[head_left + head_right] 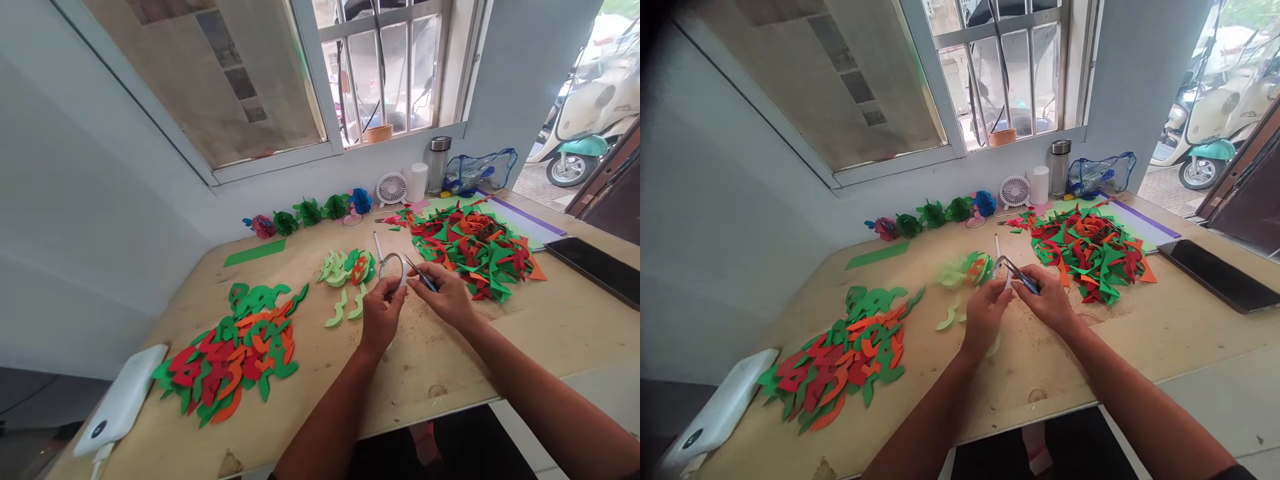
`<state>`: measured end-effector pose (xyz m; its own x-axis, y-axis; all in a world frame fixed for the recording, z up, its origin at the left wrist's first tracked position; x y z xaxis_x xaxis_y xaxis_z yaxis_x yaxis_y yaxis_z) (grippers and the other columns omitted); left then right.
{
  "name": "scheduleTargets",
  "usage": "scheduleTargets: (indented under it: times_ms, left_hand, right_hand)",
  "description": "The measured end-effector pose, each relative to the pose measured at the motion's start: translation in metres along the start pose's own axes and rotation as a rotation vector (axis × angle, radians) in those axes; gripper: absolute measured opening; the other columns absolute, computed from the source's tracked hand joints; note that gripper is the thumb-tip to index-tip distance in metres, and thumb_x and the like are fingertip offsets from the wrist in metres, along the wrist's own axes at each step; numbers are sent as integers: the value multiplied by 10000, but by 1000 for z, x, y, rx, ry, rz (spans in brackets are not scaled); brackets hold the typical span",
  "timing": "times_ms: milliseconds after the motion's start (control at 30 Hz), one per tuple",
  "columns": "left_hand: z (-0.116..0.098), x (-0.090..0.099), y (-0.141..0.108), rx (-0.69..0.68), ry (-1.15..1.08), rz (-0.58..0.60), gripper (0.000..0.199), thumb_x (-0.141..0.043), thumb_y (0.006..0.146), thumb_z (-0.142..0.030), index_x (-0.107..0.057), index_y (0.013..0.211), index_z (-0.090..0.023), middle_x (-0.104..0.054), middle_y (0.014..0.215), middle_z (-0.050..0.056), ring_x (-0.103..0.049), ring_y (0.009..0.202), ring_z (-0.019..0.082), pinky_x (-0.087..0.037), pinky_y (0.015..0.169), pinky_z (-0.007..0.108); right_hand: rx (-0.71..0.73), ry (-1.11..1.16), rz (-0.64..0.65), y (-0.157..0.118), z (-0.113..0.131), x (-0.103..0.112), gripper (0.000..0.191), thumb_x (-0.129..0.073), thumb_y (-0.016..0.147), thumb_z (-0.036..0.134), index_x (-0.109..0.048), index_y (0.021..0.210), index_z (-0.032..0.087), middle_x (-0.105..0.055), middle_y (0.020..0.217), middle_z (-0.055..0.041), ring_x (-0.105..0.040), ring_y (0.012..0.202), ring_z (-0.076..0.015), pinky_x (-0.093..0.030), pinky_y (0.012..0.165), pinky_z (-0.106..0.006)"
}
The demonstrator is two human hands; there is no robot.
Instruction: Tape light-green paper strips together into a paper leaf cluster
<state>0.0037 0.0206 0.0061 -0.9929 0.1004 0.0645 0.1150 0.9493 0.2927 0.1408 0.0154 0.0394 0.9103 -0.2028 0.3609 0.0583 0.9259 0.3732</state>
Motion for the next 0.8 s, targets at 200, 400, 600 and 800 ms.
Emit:
scheduleTargets:
  times_ms: [200,400,600,800]
  left_hand:
    - [0,-1,0,-1,-3,18,231,-596,812,-332,-661,963,-170,-703,895,58,-637,762,153,-514,721,275]
    - [2,1,2,22,-34,-9,252,-604,802,-311,-645,1011,-177,-691,851,55,-641,753,151,-508,679,256]
    - [0,0,3,21,-61,-7,321,-575,823,-299,-608,1130,-212,-677,827,40,-621,702,120,-466,559,189]
    - [2,-2,1,27,-78,11,301,-558,833,-331,-662,1084,-202,-651,792,44,-575,620,103,-423,448,164]
  right_hand:
    - [-4,-26,3,-1,2,-1,158,-613,761,365,-615,738,209,-500,579,18,-384,512,-107,-310,484,-239]
    - [-8,23,28,0,5,-2,211,-631,745,412,-594,697,210,-483,567,18,-386,521,-114,-311,486,-240]
    - [-54,87,19,1,-1,1,240,-617,755,425,-563,697,198,-445,565,31,-357,511,-100,-289,481,-240]
    - [-99,208,-21,1,-7,4,257,-627,752,435,-538,702,200,-397,551,46,-322,495,-91,-260,462,-242]
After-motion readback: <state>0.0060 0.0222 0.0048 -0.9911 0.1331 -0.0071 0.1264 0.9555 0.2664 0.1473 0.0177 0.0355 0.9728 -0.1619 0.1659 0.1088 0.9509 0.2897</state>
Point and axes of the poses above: each hand's wrist, its own y-axis towards the middle knuckle, its own x-axis out of the back of the hand, z = x × y, the point moved 6 cm from there along y, towards the middle knuckle
